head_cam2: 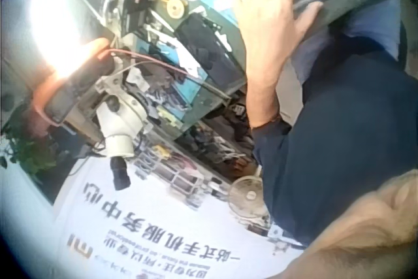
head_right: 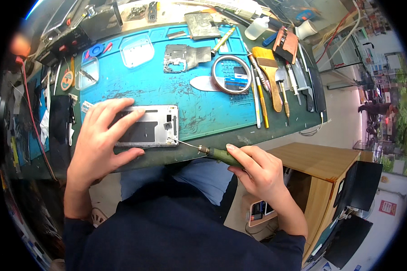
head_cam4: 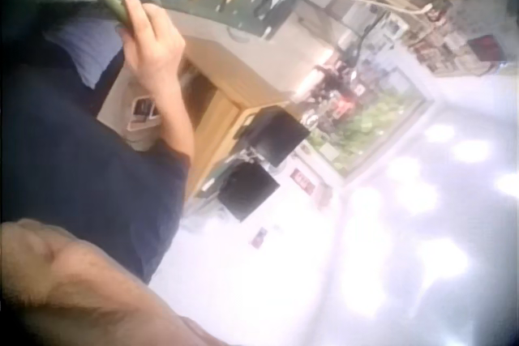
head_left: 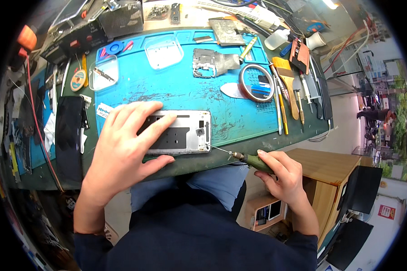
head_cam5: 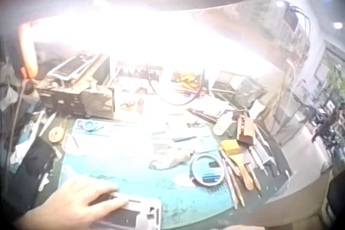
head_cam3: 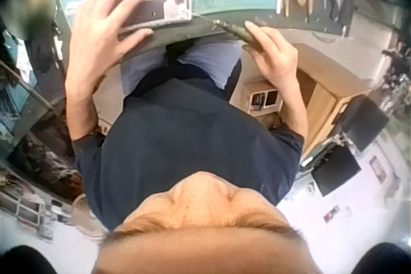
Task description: The person is repairing a disassembled smartphone on a cluttered workbench. They apply adhesive tape to the phone's frame, use a small brush to clean the interior, and then use a screwdriver to tighten screws on the device's chassis.
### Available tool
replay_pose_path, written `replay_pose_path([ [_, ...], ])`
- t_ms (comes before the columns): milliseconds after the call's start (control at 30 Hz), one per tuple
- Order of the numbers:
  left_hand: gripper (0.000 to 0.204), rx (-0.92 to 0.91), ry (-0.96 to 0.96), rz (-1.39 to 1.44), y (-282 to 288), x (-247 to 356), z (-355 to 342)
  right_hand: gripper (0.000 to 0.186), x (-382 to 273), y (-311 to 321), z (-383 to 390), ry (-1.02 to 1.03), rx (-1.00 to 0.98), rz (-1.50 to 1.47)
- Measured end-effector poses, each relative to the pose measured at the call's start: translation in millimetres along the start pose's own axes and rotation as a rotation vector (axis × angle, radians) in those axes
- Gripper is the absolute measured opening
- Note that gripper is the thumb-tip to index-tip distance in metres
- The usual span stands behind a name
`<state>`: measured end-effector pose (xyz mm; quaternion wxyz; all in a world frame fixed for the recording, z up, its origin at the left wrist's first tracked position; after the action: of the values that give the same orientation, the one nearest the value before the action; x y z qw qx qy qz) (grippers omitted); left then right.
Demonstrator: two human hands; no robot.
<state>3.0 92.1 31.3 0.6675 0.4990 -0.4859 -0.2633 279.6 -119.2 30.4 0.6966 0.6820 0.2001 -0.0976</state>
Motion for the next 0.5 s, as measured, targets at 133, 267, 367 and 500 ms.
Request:
replay_pose_path([
  [133,0.071,0.082,0.051,-0.095,-7,13,8,0.066,-8,0,1,-0.075,0.045,-0.162],
  [267,0.053,0.167,0.001,-0.067,-9,31,2,0.065,-13,-3,1,-0.038,0.043,-0.201],
  [367,0.037,0.226,-0.170,0.192,-5,36,3,0.065,-20,1,4,-0.028,-0.037,-0.168],
  [500,0.017,0.221,-0.292,0.337,-16,38,9,0.064,-30,2,6,0.061,-0.067,-0.148],
])
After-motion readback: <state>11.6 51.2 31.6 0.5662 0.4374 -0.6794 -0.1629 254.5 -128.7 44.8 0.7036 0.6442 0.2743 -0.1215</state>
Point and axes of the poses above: each hand's wrist, its own z-axis away from the middle knuckle, its own y-axis out of the back of the hand, x = y × z, the point moved 3 cm from there along -z, towards the middle knuckle, and after that the axes turned 14 degrees about -x, right-handed, at the moved point
